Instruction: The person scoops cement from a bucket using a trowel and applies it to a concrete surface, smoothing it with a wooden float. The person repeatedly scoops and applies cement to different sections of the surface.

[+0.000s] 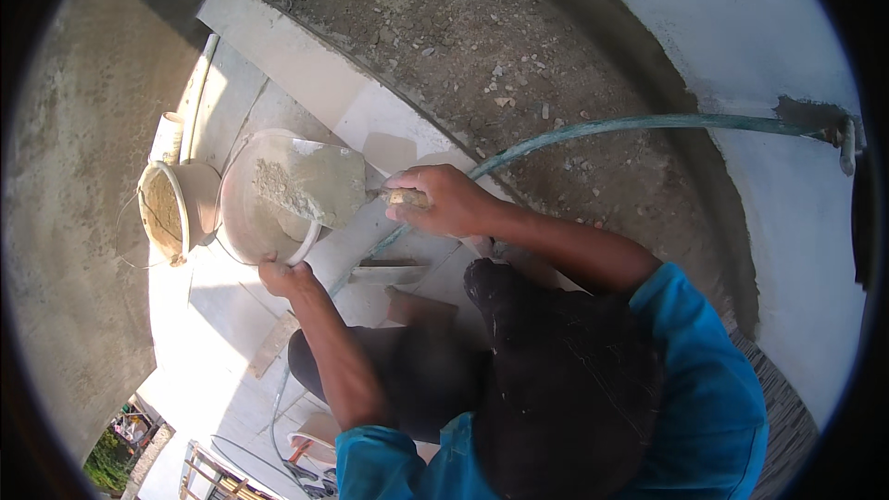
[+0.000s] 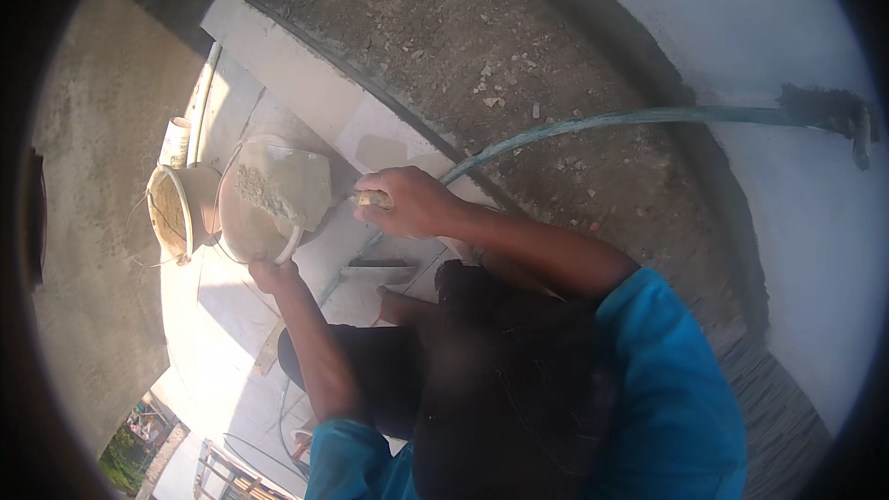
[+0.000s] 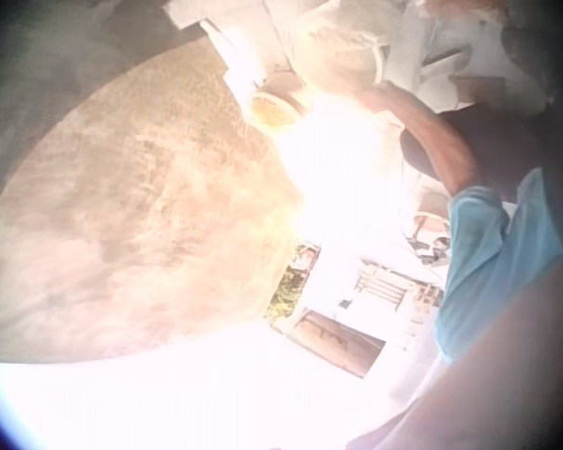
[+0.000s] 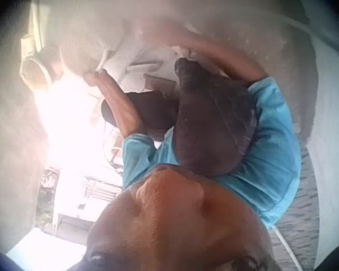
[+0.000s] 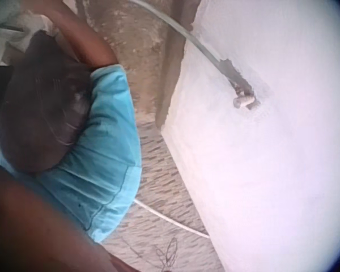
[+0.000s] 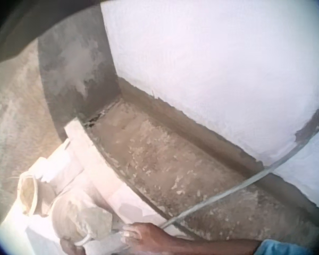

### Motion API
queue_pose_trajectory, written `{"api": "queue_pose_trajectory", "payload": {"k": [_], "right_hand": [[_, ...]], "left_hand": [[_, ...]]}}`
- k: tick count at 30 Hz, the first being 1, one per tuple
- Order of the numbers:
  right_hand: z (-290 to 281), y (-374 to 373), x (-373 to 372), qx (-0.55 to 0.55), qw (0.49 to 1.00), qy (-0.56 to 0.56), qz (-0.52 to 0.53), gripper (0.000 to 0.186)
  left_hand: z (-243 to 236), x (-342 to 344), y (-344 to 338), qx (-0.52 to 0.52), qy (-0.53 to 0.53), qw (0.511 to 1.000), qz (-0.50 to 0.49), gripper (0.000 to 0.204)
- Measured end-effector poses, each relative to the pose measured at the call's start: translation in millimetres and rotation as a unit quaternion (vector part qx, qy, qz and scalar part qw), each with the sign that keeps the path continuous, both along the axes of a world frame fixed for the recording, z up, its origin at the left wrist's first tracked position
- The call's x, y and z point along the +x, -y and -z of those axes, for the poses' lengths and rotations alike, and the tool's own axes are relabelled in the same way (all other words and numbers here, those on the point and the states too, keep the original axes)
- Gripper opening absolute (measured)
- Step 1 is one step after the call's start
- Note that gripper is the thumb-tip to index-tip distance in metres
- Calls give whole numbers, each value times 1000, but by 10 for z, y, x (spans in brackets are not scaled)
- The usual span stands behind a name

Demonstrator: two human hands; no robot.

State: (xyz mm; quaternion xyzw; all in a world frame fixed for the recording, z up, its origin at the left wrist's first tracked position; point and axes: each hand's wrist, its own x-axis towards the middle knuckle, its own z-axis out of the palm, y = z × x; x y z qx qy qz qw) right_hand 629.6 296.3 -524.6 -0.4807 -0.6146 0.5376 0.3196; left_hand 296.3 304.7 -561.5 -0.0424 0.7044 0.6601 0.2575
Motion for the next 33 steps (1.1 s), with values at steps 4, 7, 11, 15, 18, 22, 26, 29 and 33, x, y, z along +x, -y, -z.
{"api": "queue_pose_trajectory", "payload": {"k": [4,7,11,15,18,22,26,29,33], "right_hand": [[-241,145,494,-85,996,11,11,52],[-266,461,1008,-127,991,7,51,51],[-208,1064,1686,-127,983,99,86,48],[-301,1751,2235,-251,947,120,159,44],[-47,2380,2673,-235,944,146,178,41],[409,3206,3097,-250,928,143,237,40],[657,3038,3065,-270,910,229,218,41],[1037,2596,2982,-265,929,154,207,44],[1455,1821,2648,-220,946,119,209,49]], "left_hand": [[449,-119,-71,-14,17,997,-71,49],[788,-286,-53,10,9,999,-32,56],[965,-291,103,-11,-21,1000,-9,50],[427,83,-62,-205,-61,976,-34,54],[-11,648,-87,-369,-271,888,-40,58],[74,1324,140,-101,-394,837,367,54],[-19,2190,262,-40,-485,566,665,48],[200,2393,359,-38,-542,472,694,47],[323,2378,387,-119,-541,428,715,36]]}}
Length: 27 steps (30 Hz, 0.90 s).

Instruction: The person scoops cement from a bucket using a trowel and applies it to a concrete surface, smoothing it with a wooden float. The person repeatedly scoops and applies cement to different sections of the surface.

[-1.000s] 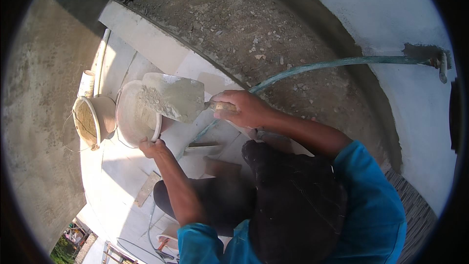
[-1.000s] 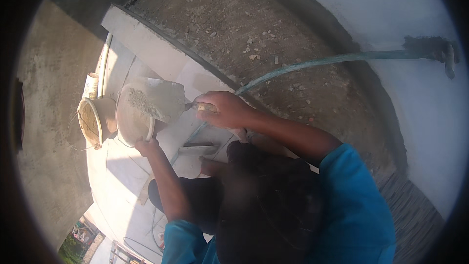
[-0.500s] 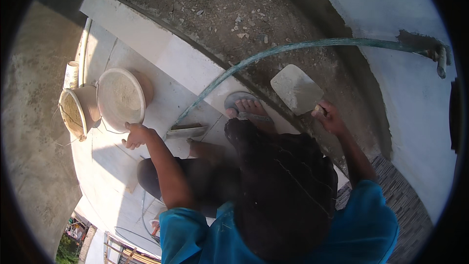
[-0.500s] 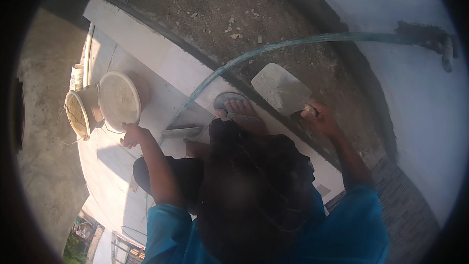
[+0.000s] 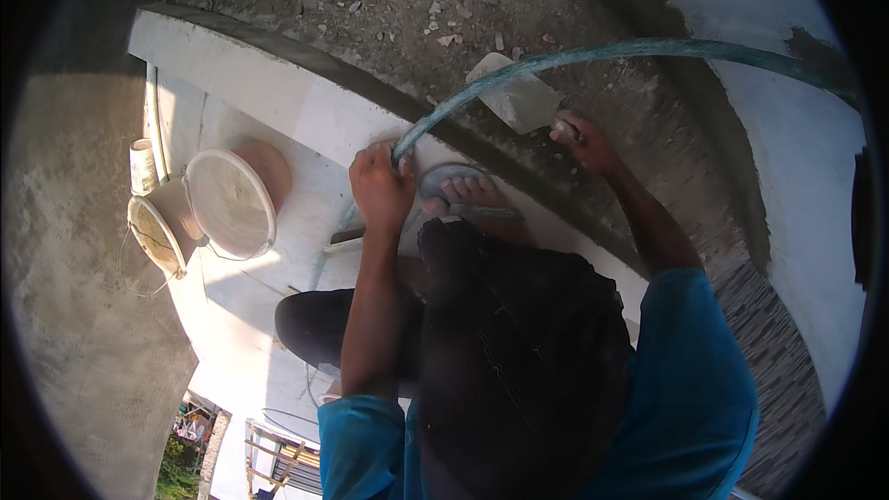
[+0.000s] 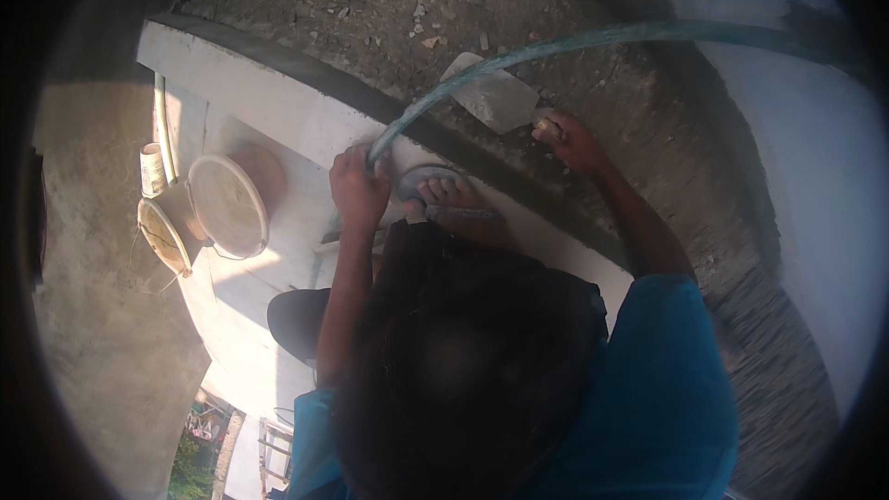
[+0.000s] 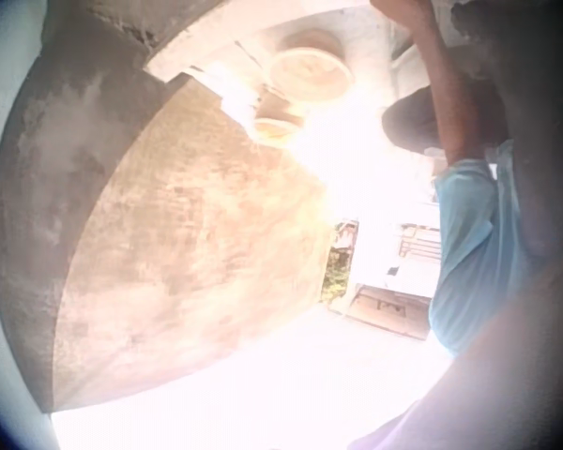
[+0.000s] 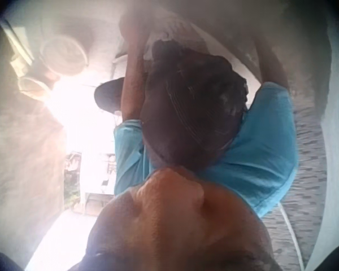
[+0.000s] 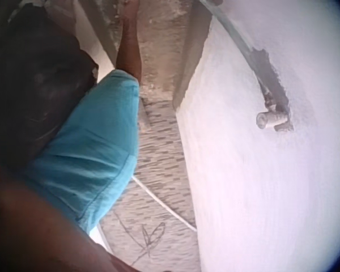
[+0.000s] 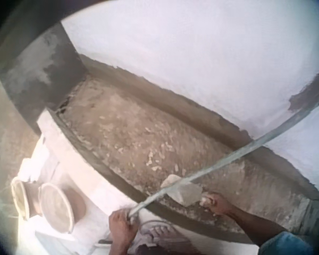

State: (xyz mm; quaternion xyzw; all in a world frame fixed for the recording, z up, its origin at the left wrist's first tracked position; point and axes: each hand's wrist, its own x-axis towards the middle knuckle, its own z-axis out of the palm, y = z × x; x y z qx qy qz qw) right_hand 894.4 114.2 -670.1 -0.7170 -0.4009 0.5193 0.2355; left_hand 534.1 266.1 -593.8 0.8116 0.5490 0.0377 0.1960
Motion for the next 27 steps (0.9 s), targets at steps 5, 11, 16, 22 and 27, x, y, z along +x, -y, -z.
{"api": "queue_pose_trajectory", "payload": {"k": [5,11,16,22,27], "right_hand": [[266,-885,-542,35,999,-19,-32,49],[576,-1402,-910,110,991,3,-78,45],[767,-1519,-1135,167,983,27,-69,43],[776,-1528,-1276,173,977,95,-83,42],[434,-1706,-1402,107,983,116,-96,42]], "left_hand": [[-279,-34,-61,-40,82,994,-61,24],[-462,14,-122,-100,148,981,-74,21],[-512,-6,-97,-101,199,972,-73,22],[-581,4,-92,-97,206,971,-74,21],[-550,19,-39,-125,220,961,-110,21]]}}
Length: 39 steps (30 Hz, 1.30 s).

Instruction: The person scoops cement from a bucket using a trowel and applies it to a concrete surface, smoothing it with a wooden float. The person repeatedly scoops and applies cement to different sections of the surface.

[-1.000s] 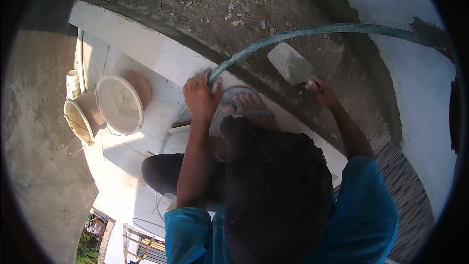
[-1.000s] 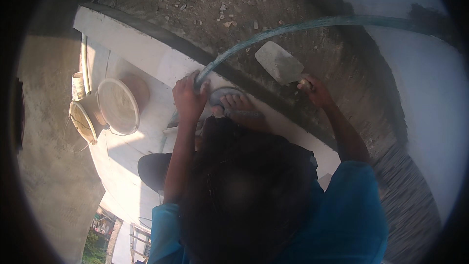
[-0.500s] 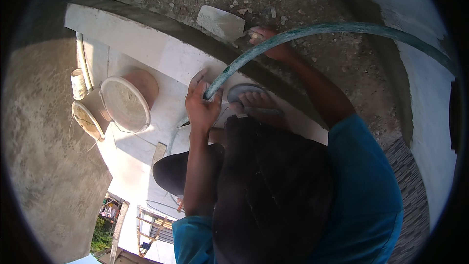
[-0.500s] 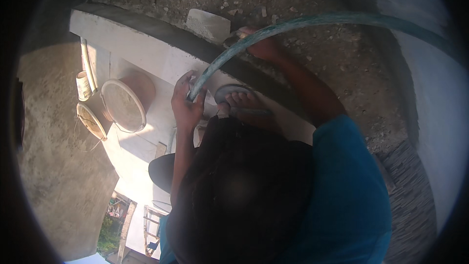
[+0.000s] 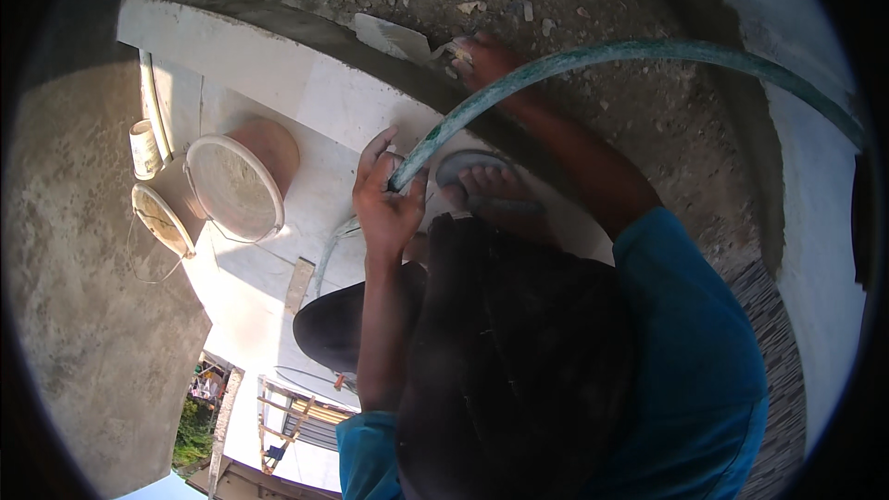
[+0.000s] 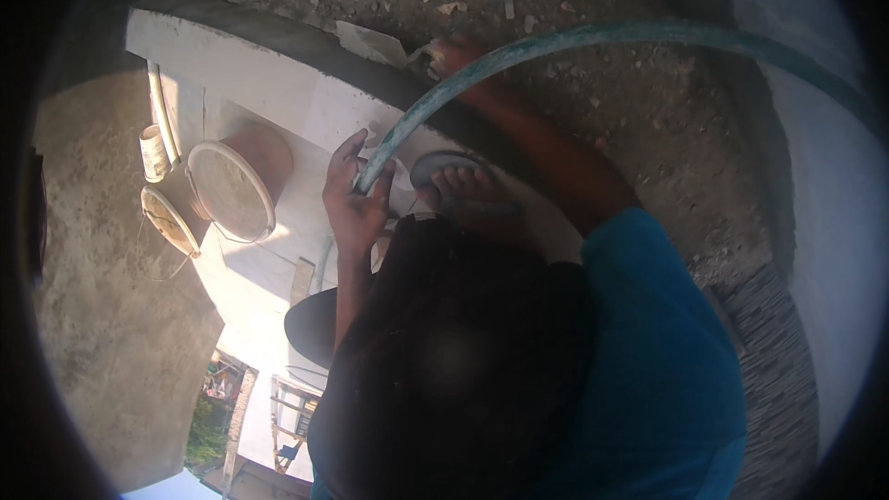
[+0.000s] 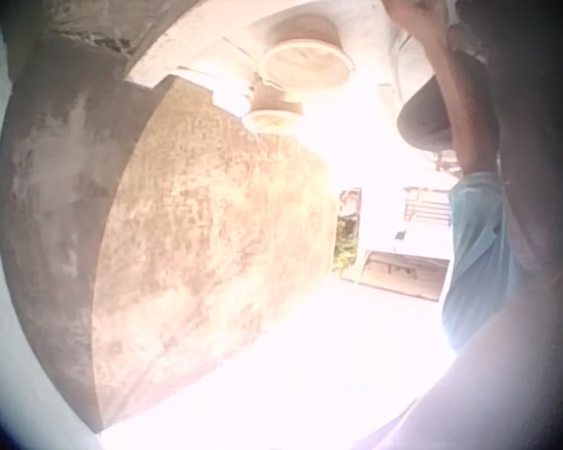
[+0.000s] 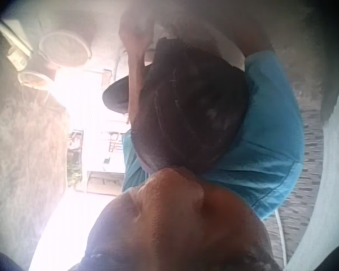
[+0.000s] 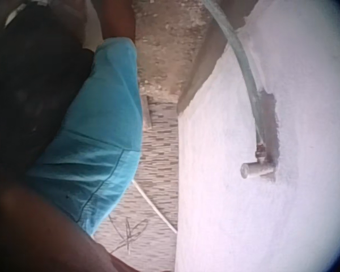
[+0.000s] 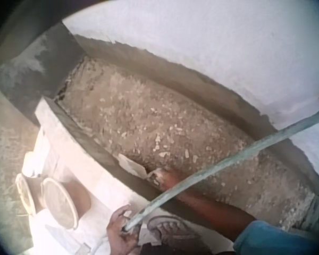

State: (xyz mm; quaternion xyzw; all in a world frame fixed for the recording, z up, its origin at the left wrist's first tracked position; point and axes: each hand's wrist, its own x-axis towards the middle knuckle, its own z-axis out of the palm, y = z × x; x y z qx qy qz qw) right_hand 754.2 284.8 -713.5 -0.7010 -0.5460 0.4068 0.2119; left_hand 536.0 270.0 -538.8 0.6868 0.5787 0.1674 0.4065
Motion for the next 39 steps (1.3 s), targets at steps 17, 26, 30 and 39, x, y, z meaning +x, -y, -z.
{"api": "queue_pose_trajectory", "payload": {"k": [17,26,30,39], "right_hand": [[-332,-281,-458,76,991,88,60,36],[-561,-194,-434,97,991,62,61,36],[-493,-113,-335,144,987,-38,67,40],[4,334,182,45,997,2,58,39]], "left_hand": [[-6,28,27,45,-12,999,21,18],[-40,16,11,17,-27,999,32,32],[-8,-47,-6,32,-25,998,44,33],[56,-83,-8,46,-28,997,57,32]]}}
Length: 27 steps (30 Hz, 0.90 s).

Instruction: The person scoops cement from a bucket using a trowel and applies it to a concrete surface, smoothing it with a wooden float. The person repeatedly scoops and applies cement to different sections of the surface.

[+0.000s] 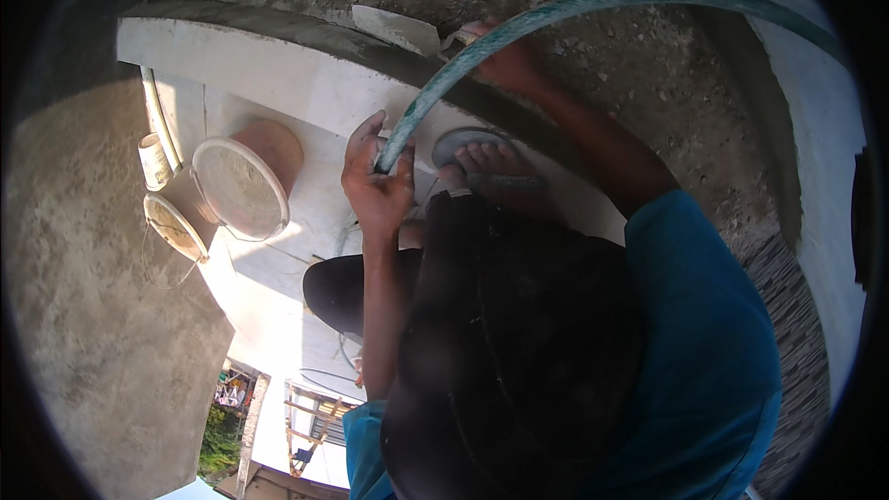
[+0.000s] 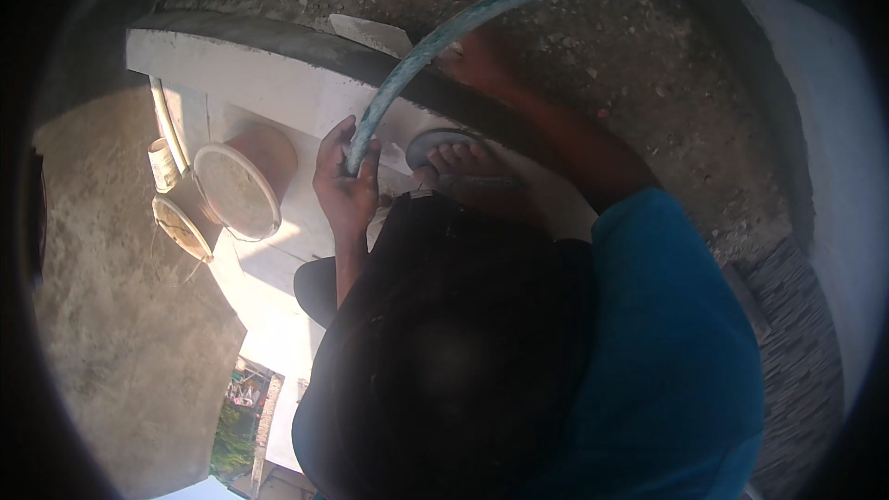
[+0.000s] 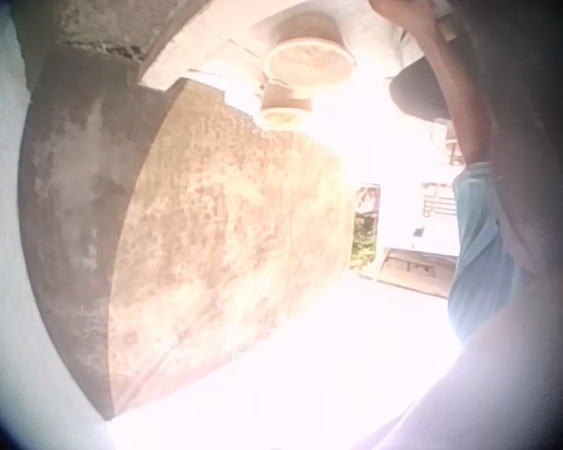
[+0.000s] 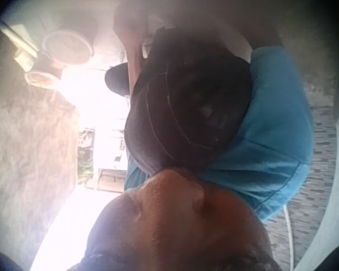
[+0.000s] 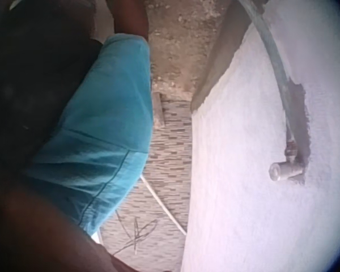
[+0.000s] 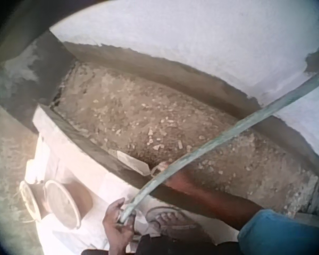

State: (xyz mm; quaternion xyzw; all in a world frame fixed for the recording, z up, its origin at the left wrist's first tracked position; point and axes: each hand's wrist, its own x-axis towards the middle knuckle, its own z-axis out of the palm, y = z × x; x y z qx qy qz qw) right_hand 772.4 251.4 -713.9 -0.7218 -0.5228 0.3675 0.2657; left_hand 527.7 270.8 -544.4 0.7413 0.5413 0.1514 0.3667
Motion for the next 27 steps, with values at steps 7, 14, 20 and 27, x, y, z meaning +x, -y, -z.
{"api": "queue_pose_trajectory", "payload": {"k": [7,14,20,27], "right_hand": [[-131,144,57,-101,993,54,-31,35],[-268,116,-184,-132,986,90,-46,39],[-552,139,-286,-45,993,103,-26,30],[-765,218,-313,11,993,116,-20,29]], "left_hand": [[-3,38,15,-15,8,1000,-18,33],[23,69,22,-24,41,997,-63,16],[-30,121,-1,-40,33,995,-80,11],[-8,108,-33,-35,52,994,-94,12]]}}
